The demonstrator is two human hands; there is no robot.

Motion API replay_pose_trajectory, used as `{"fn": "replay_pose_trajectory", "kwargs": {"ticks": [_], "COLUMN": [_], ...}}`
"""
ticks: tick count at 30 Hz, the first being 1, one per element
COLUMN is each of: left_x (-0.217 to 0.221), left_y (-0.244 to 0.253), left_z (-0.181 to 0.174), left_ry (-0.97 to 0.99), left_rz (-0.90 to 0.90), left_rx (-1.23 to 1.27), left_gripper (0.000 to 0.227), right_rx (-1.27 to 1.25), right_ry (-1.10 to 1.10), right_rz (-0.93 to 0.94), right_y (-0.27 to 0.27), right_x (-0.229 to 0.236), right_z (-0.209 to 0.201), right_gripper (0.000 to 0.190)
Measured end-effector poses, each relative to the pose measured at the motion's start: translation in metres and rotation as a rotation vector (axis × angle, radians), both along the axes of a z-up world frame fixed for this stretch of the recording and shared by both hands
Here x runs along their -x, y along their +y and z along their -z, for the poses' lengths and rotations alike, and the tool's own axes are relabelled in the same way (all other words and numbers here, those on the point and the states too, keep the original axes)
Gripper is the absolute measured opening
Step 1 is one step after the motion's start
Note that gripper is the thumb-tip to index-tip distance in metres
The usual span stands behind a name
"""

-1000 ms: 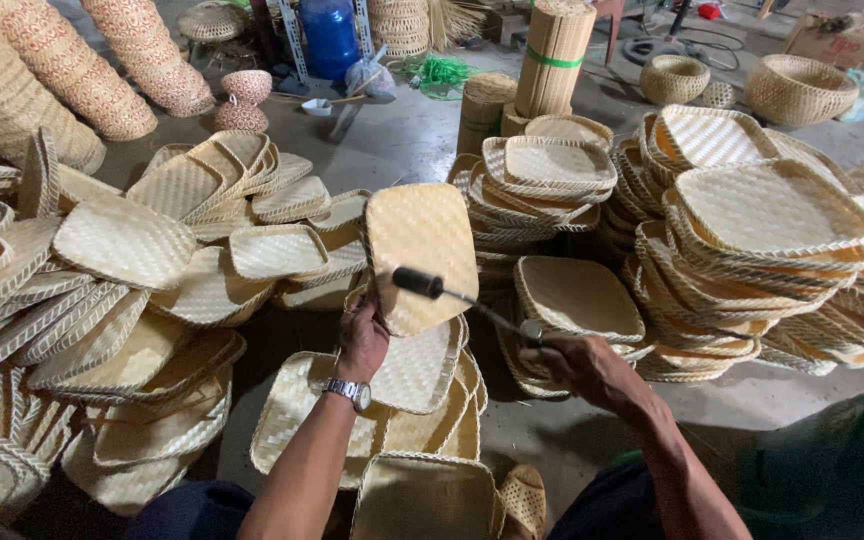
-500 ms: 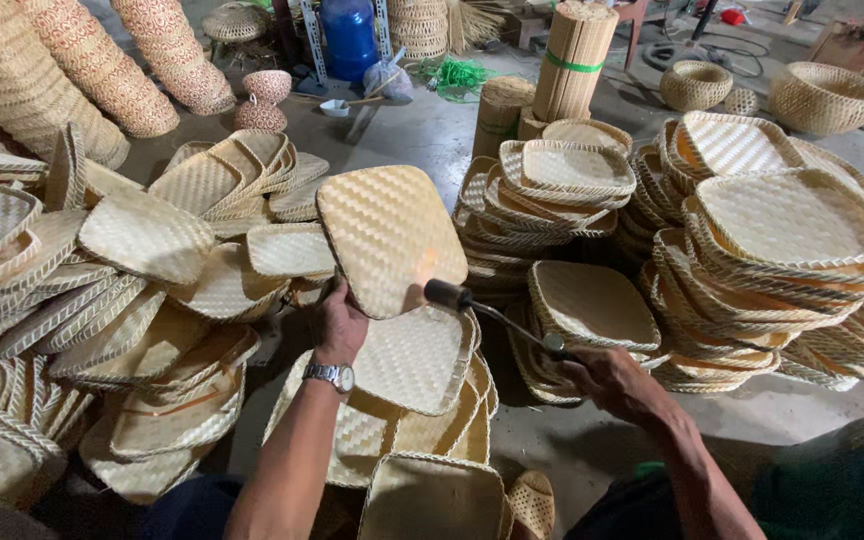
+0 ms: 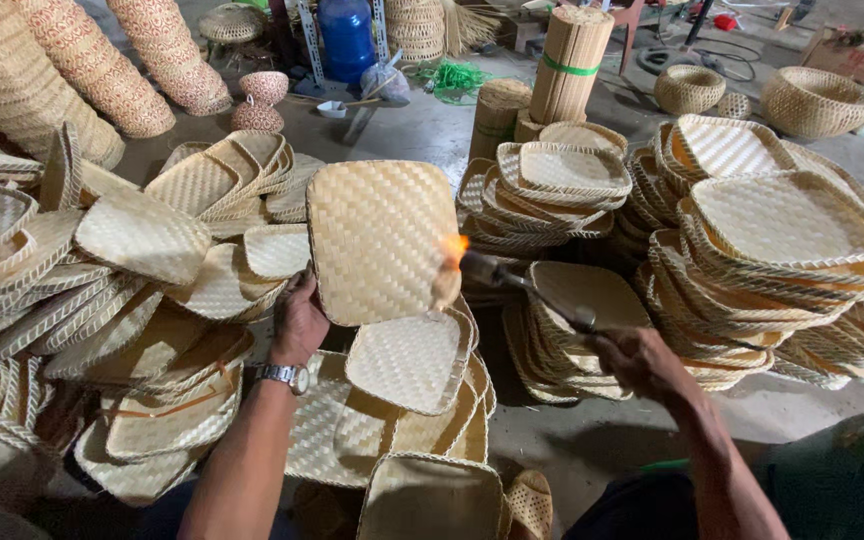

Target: The person uses a handheld blowtorch to apply heat to the surface of woven baskets. They pick up a basket from a stack, move the flame over the basket's surface, and then place it back down. This process is repeated for multiple baskets in a workshop setting.

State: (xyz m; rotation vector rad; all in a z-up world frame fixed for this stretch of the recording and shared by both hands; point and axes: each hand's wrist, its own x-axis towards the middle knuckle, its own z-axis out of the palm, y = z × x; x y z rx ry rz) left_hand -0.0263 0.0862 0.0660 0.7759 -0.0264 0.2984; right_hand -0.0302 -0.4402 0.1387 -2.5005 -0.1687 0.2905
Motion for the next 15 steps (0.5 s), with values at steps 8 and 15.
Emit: {"fn": "replay_pose_trajectory", "kwargs": {"ticks": [8,15], "left_x": [0.003,0.001], "left_y": [0.005,0.006], "left_z": [0.004,0.003], "left_ry": [0.028,0.005], "left_rz": [0.038,0.02], "left_rx": [-0.037,-0.008], "left_gripper": [0.024,0.011], "right_rx": [-0.102,-0.126], "right_ry": [-0.203,0.063], "right_rz": [-0.118,-0.185], "right_y": [0.005,-0.02], "right_x": [-0.026,-0.001], "right_z": [-0.062,-0.003], "right_gripper": [0.035,0.039]}}
